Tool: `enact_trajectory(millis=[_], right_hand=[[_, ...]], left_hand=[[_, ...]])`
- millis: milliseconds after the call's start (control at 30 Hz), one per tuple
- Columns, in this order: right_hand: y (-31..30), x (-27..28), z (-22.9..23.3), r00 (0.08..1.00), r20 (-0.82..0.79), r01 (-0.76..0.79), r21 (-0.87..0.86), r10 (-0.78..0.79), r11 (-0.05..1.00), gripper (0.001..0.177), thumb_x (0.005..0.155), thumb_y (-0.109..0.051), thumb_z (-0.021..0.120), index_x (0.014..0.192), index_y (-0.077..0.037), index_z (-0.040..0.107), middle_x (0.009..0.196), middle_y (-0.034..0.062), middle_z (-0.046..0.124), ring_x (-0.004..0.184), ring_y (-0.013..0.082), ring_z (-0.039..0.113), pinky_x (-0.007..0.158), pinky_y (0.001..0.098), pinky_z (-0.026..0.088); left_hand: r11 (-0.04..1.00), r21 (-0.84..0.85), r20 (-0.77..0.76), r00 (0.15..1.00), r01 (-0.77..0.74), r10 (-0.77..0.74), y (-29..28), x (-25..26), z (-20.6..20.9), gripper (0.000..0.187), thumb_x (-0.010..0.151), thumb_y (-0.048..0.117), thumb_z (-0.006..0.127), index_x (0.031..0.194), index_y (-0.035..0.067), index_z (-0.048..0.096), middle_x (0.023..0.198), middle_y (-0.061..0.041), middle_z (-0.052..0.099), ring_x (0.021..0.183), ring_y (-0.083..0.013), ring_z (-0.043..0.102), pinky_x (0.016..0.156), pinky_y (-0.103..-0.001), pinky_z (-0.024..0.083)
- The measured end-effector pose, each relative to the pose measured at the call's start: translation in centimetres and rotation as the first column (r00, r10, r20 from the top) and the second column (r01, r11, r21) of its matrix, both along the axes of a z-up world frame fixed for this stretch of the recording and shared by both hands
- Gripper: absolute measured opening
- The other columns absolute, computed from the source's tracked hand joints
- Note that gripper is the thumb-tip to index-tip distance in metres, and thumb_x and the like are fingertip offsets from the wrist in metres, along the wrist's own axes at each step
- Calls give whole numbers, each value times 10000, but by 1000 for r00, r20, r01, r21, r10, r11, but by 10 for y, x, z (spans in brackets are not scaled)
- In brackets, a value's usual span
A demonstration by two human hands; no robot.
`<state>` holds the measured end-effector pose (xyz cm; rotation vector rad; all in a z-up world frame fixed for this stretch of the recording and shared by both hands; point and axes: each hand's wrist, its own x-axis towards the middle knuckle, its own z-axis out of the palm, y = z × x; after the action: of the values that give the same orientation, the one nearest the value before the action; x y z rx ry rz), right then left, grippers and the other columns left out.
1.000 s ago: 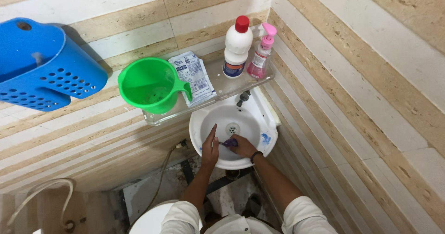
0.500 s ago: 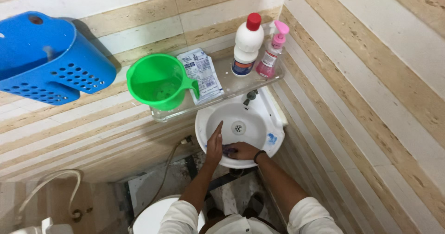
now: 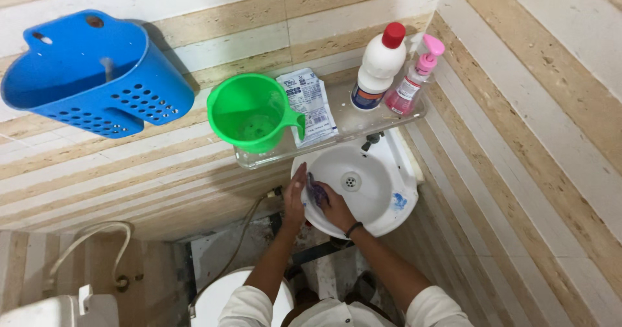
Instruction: The person pours detergent from a sachet into a bathroom sink and scrubs the basin with a sponge. The person repeatedly scrubs the sink surface and drain area with the sponge.
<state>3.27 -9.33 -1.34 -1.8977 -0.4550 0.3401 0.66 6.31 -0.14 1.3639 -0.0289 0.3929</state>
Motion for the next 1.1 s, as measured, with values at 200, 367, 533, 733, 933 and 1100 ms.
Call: enact_trajectory(millis=[200,367,533,733,933,1100], right_hand=[[4,-15,26,942,142,-250,-312,305,916,446,1021,-109,531,1465,-127,558,1348,210,666,1202,376,661,1016,435,528],[3,-26,15,802,376,-327,-374,464,868,479,979,-79,564,1457,-84,535,1516,205,520,1342,346,551,1075,416,491],[27,-10,-4,801,371,-298,-432,469,851,521,970,-50,533,1485,1,476,1586,222,427,1481,350,397,1156,421,420],[66,42,-17,800,420,-168,-530,429,831,558,915,-51,540,1463,25,471,1585,256,383,1477,415,343,1167,464,357],[65,59,-17,758,483,-141,-534,438,834,521,916,-37,528,1433,24,511,1575,232,422,1481,410,368,1196,466,327],[45,20,-1,774,400,-242,-529,491,813,518,907,-14,512,1422,35,526,1574,233,428,1476,402,368,1203,428,339]], left_hand=[[994,-103,7,999,-31,32,15,4,-13,696,1097,432,376,1551,-95,362,1634,-238,382,1522,-343,359,1257,-435,243],[998,-47,-31,998,-53,51,21,-3,-23,698,1114,434,343,1548,-112,356,1640,-247,372,1537,-346,339,1271,-440,223],[999,-33,-36,998,-44,43,26,-9,-19,680,1112,413,319,1560,-99,312,1648,-241,330,1543,-336,304,1269,-430,213],[997,-28,5,997,-72,72,36,-9,-21,678,1120,416,338,1544,-113,370,1607,-255,425,1497,-343,404,1252,-413,276],[997,-4,-40,996,-77,77,45,-11,-24,653,1114,400,328,1547,-87,372,1617,-227,412,1504,-325,394,1247,-407,272],[988,96,-52,991,-120,125,55,-13,-25,621,1121,387,325,1540,-58,436,1596,-227,468,1495,-332,426,1249,-411,273]])
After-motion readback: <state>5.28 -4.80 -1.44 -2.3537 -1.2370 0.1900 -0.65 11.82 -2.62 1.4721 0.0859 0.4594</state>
